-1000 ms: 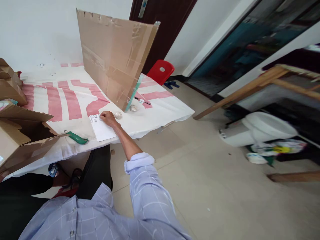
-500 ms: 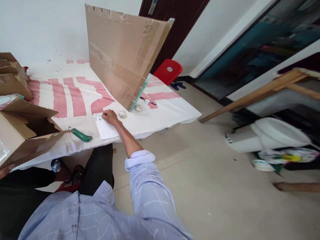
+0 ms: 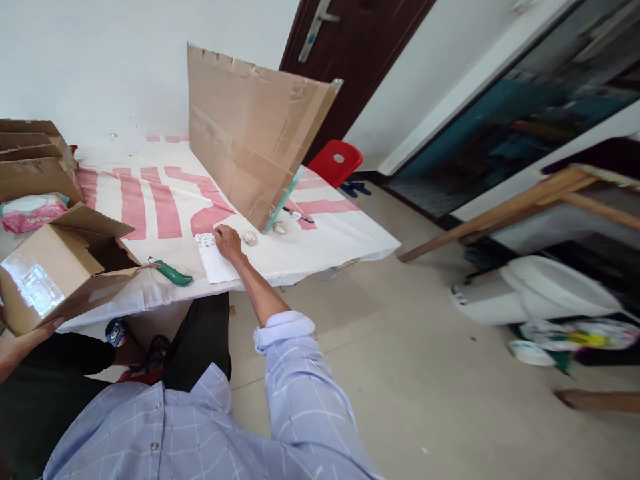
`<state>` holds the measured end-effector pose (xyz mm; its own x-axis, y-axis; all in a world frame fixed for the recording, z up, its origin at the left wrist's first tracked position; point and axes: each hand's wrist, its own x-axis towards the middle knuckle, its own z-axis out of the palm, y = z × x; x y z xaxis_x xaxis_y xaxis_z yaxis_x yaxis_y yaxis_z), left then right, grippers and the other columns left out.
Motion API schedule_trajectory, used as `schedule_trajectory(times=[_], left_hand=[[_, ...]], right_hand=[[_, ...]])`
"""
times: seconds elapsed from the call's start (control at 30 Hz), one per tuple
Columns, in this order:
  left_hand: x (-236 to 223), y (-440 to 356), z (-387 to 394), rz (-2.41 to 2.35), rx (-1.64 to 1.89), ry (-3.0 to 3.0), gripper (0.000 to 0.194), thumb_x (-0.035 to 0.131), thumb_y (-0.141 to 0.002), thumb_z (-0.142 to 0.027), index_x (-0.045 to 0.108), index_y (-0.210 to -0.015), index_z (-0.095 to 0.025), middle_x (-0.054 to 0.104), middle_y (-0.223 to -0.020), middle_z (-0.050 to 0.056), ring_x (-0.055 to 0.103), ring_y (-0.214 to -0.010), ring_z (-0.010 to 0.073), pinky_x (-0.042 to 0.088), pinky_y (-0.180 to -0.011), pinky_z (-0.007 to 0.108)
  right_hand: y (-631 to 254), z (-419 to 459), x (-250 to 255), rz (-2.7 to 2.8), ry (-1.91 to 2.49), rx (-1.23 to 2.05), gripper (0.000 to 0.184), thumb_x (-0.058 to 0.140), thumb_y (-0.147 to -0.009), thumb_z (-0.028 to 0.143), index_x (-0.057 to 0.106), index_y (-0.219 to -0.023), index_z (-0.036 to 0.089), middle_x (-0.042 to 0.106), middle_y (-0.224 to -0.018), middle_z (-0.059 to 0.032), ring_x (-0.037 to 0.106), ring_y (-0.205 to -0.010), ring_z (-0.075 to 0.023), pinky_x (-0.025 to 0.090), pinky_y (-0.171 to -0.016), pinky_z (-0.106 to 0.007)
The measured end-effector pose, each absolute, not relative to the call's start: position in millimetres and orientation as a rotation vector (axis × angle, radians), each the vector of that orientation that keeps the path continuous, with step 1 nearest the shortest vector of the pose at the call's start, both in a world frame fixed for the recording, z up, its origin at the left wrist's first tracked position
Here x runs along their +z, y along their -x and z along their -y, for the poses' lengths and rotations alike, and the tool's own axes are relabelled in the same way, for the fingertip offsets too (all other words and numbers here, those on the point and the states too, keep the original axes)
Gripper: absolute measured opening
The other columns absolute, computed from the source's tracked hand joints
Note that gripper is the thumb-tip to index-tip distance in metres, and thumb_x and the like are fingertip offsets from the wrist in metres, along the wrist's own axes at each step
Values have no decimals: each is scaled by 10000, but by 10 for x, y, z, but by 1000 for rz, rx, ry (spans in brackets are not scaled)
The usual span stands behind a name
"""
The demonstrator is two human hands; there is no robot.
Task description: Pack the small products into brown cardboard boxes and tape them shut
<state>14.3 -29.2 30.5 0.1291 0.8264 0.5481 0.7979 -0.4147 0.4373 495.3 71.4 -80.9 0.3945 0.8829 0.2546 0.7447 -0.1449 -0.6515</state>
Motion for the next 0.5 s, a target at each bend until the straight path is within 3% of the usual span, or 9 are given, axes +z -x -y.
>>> schedule_trajectory(times=[0.17, 0.27, 0.37, 0.5], left_hand=[[227, -219, 377, -1587, 1194, -2420, 1143, 917, -694, -553, 413, -1669, -233, 436, -1532, 182, 478, -1468, 442, 507, -1188, 638], [225, -295, 449, -1499, 1232, -2437, 1163, 927, -700, -500, 356, -1687, -274, 432, -1534, 165, 479, -1468, 422, 490, -1209, 627], [231, -338, 518, -1503, 1182, -2433, 1181, 913, -706, -380, 288, -1705, -311, 401, -1565, 158, 459, -1491, 419, 473, -1223, 635], [236, -375, 603, -1495, 1162, -2420, 1161, 896, -721, -353, 272, -1699, -306, 386, -1569, 167, 460, -1497, 427, 462, -1234, 645]], right_hand=[[-4413, -571, -240, 1423, 1568, 116, 276, 471, -1019, 264, 732, -979, 185, 729, -973, -78, 640, -885, -224, 511, -823, -344], [-3842, -274, 235, 1600, 1080, -35, 215, 561, -1075, 326, 756, -1094, 239, 708, -1020, -52, 640, -921, -216, 532, -812, -360], [-3312, 74, 633, 1830, 795, -101, 206, 574, -1091, 267, 766, -1166, 268, 694, -1069, -64, 644, -1015, -237, 554, -907, -420], [-2872, 254, 810, 2126, 757, -220, 272, 545, -1080, 188, 786, -1180, 267, 688, -1069, -80, 617, -1052, -268, 546, -948, -473]])
